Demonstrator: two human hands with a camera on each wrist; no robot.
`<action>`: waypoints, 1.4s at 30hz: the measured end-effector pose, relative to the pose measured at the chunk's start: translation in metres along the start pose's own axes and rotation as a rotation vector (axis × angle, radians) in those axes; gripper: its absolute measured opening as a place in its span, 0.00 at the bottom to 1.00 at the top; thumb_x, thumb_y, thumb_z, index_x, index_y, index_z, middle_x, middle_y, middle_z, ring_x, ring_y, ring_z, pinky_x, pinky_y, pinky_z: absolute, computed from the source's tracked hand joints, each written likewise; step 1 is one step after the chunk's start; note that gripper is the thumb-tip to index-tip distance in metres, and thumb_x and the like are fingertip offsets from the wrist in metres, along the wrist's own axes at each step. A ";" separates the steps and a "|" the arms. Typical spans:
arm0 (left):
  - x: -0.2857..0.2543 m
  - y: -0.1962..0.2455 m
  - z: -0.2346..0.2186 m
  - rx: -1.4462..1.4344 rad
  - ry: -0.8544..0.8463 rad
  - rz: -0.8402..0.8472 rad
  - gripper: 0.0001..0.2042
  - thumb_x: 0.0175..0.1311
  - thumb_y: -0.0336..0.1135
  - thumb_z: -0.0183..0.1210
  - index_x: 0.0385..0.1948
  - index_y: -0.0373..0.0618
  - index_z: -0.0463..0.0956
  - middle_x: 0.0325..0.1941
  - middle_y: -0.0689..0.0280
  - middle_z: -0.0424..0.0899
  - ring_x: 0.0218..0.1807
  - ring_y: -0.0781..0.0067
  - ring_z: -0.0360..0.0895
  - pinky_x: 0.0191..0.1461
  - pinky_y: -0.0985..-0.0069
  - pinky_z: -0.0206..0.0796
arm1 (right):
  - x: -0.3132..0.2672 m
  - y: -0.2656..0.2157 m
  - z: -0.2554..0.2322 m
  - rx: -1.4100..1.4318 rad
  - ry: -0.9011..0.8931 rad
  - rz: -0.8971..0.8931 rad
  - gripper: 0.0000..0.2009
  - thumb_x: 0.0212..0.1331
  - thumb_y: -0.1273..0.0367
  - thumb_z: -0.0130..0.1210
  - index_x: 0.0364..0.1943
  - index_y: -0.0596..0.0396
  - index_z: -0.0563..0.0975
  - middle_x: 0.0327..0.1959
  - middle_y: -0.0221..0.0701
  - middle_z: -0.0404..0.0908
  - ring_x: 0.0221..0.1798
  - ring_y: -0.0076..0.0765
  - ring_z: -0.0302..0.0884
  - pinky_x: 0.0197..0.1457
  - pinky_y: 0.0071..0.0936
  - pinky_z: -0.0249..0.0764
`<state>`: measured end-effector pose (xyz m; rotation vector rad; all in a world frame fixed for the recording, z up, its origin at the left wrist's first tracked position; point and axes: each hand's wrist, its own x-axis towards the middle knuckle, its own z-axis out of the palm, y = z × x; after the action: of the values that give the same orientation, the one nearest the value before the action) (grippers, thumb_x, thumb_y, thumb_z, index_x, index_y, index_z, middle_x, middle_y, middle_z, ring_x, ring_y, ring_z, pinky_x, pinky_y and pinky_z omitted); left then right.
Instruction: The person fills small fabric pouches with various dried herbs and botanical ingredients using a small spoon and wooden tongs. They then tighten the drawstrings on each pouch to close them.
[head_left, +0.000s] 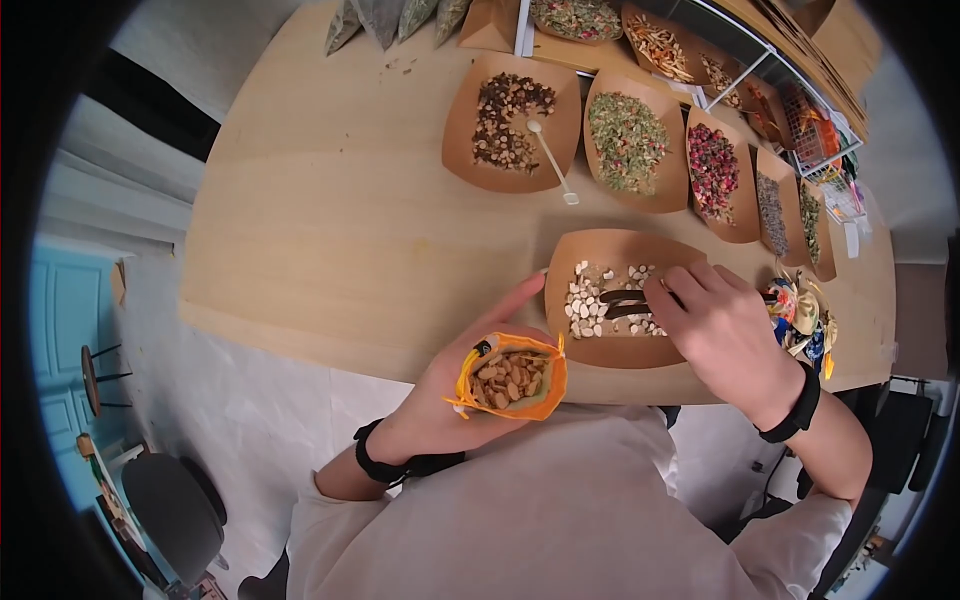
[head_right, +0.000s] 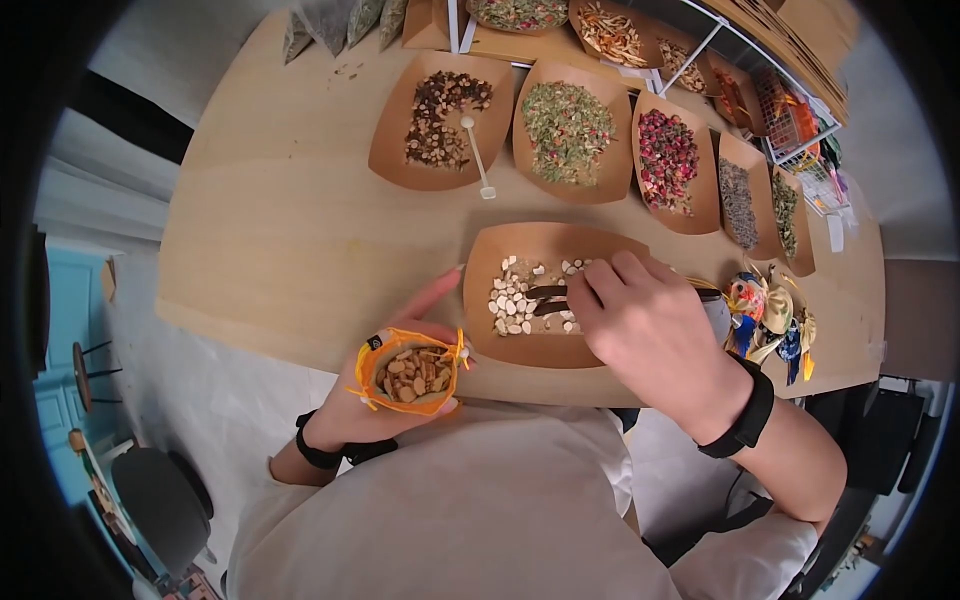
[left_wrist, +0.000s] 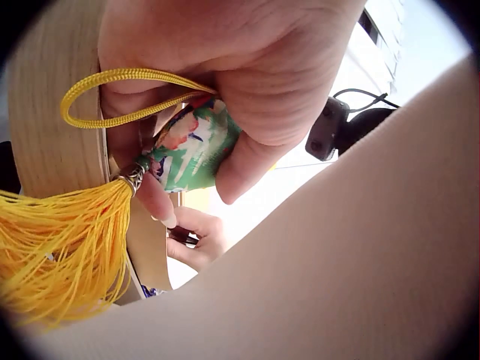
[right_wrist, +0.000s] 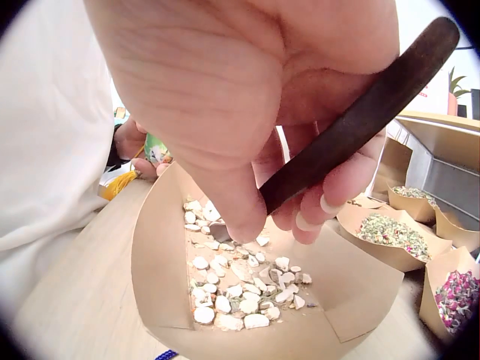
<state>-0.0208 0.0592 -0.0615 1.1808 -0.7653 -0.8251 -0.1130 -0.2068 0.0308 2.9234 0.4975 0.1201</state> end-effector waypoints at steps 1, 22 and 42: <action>0.000 0.000 0.000 0.019 -0.006 0.022 0.24 0.56 0.23 0.71 0.56 0.43 0.76 0.83 0.49 0.47 0.60 0.70 0.81 0.60 0.71 0.73 | 0.001 0.000 -0.001 -0.011 -0.011 -0.009 0.12 0.43 0.71 0.58 0.35 0.60 0.80 0.32 0.32 0.77 0.39 0.36 0.79 0.44 0.30 0.79; 0.004 0.002 -0.001 0.110 -0.020 0.055 0.24 0.55 0.24 0.73 0.55 0.42 0.76 0.81 0.46 0.53 0.68 0.66 0.74 0.64 0.70 0.70 | 0.012 0.008 0.001 0.050 -0.061 -0.058 0.07 0.46 0.72 0.56 0.29 0.59 0.79 0.29 0.32 0.79 0.38 0.37 0.79 0.42 0.32 0.78; 0.004 0.004 0.001 0.236 0.024 0.071 0.26 0.53 0.26 0.75 0.56 0.43 0.76 0.77 0.54 0.59 0.76 0.59 0.64 0.71 0.67 0.66 | 0.025 0.006 -0.063 0.263 -0.042 0.093 0.13 0.47 0.72 0.67 0.38 0.58 0.81 0.28 0.33 0.79 0.34 0.41 0.81 0.35 0.36 0.77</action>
<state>-0.0186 0.0560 -0.0572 1.3622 -0.8980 -0.6734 -0.0943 -0.1942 0.0946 3.1987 0.3974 0.0051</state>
